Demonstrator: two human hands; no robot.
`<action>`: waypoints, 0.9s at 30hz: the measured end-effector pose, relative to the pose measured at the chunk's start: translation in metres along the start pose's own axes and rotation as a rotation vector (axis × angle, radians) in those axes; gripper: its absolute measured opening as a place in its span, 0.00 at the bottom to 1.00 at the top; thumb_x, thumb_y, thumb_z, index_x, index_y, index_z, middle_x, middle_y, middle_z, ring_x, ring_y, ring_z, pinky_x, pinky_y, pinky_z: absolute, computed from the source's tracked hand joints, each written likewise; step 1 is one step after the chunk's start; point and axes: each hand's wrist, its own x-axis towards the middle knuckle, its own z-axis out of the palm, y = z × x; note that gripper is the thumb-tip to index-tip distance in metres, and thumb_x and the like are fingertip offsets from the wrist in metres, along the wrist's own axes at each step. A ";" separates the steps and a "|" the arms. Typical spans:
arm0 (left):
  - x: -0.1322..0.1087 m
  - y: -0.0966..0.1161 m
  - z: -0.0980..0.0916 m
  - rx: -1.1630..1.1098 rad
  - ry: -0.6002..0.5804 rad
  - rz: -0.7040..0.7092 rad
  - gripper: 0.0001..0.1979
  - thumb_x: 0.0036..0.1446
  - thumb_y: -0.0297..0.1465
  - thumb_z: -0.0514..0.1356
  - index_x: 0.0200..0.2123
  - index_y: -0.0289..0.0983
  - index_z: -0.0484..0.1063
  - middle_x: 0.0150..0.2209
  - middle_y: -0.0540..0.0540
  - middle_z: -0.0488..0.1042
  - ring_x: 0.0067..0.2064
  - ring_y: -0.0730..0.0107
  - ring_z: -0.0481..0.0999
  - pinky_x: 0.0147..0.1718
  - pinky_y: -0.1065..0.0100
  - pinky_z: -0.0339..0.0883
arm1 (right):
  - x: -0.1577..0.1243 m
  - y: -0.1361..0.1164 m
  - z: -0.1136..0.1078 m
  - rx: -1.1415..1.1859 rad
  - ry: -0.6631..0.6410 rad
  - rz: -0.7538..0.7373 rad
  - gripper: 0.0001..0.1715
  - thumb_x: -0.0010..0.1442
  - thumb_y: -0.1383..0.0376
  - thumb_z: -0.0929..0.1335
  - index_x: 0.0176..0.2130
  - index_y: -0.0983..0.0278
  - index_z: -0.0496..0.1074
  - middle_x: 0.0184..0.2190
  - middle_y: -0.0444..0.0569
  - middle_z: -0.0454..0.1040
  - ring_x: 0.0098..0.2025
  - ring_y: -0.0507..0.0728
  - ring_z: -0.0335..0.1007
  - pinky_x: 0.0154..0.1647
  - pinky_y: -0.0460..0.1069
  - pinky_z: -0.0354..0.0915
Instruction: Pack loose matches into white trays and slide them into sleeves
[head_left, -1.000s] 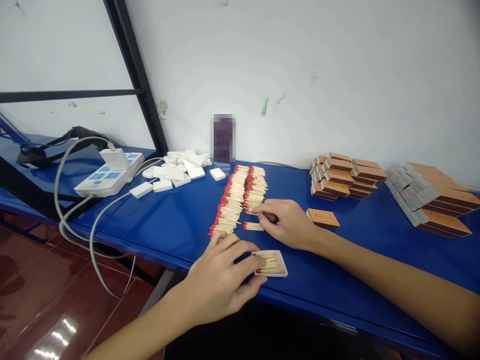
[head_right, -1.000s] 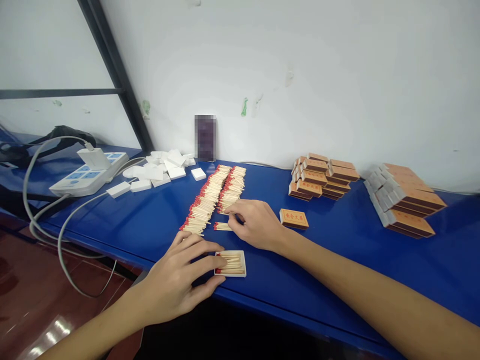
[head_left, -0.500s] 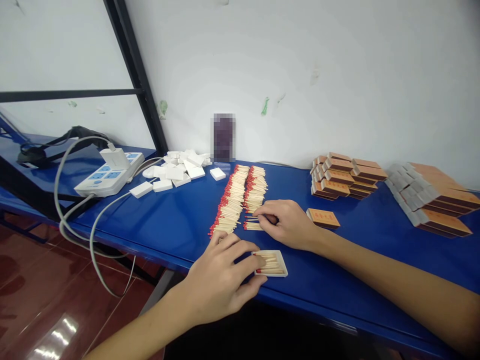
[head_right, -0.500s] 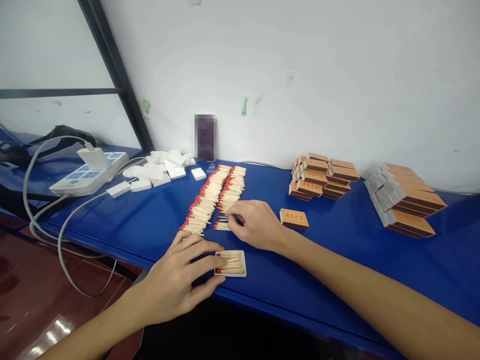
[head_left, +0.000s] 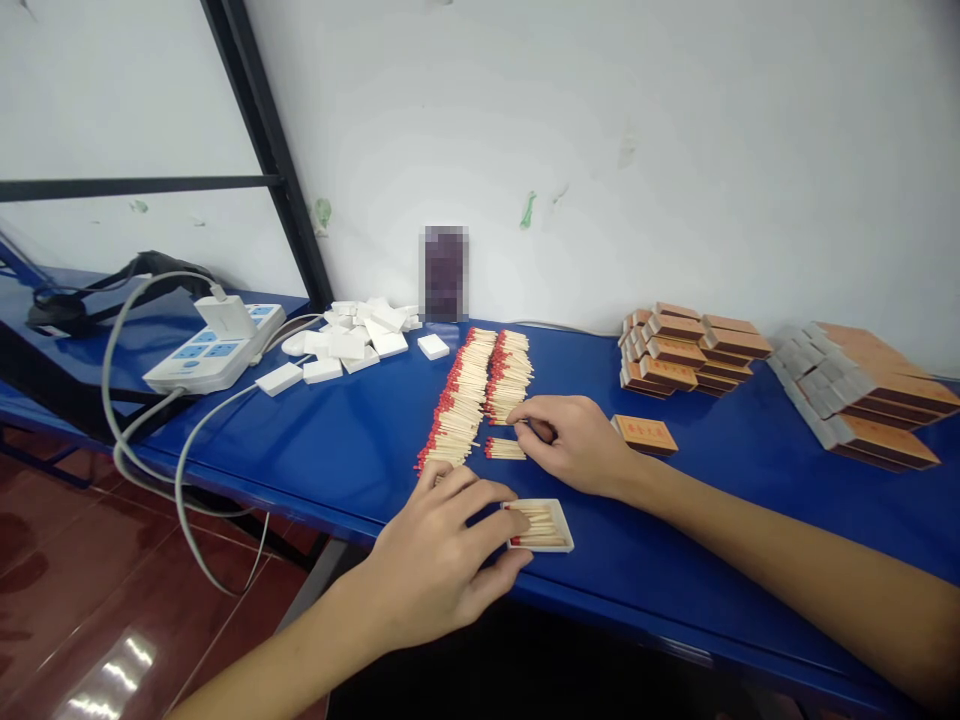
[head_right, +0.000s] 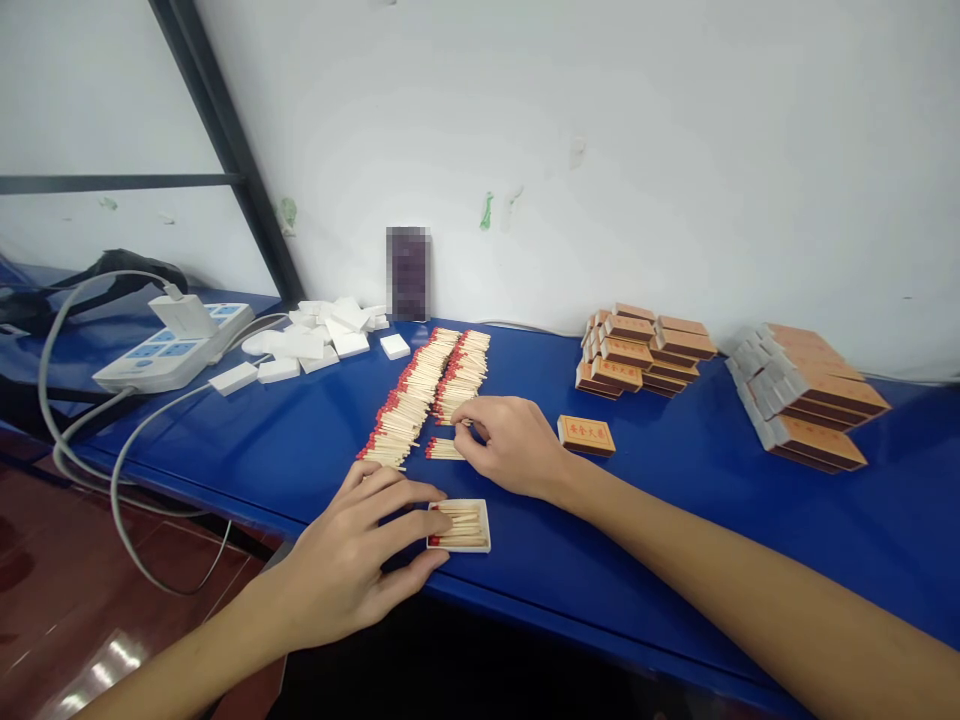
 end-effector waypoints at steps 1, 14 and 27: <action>0.000 0.000 0.000 0.000 0.002 0.001 0.05 0.66 0.31 0.57 0.42 0.38 0.72 0.43 0.47 0.76 0.41 0.65 0.72 0.44 0.60 0.58 | 0.000 0.000 0.000 -0.009 0.001 0.011 0.12 0.60 0.67 0.63 0.33 0.65 0.76 0.20 0.41 0.64 0.23 0.50 0.58 0.28 0.47 0.52; 0.001 0.000 0.000 0.011 0.004 -0.003 0.05 0.66 0.31 0.57 0.42 0.38 0.72 0.43 0.47 0.76 0.41 0.65 0.72 0.44 0.60 0.60 | 0.001 -0.001 -0.001 -0.018 -0.048 0.011 0.12 0.60 0.67 0.63 0.33 0.65 0.76 0.21 0.42 0.67 0.24 0.50 0.59 0.28 0.47 0.52; 0.001 0.000 -0.001 0.013 -0.006 -0.006 0.06 0.66 0.31 0.57 0.42 0.38 0.72 0.43 0.46 0.77 0.42 0.65 0.73 0.44 0.60 0.60 | 0.000 -0.001 -0.002 0.009 -0.095 -0.017 0.11 0.59 0.67 0.64 0.33 0.64 0.76 0.18 0.40 0.64 0.21 0.49 0.58 0.27 0.46 0.51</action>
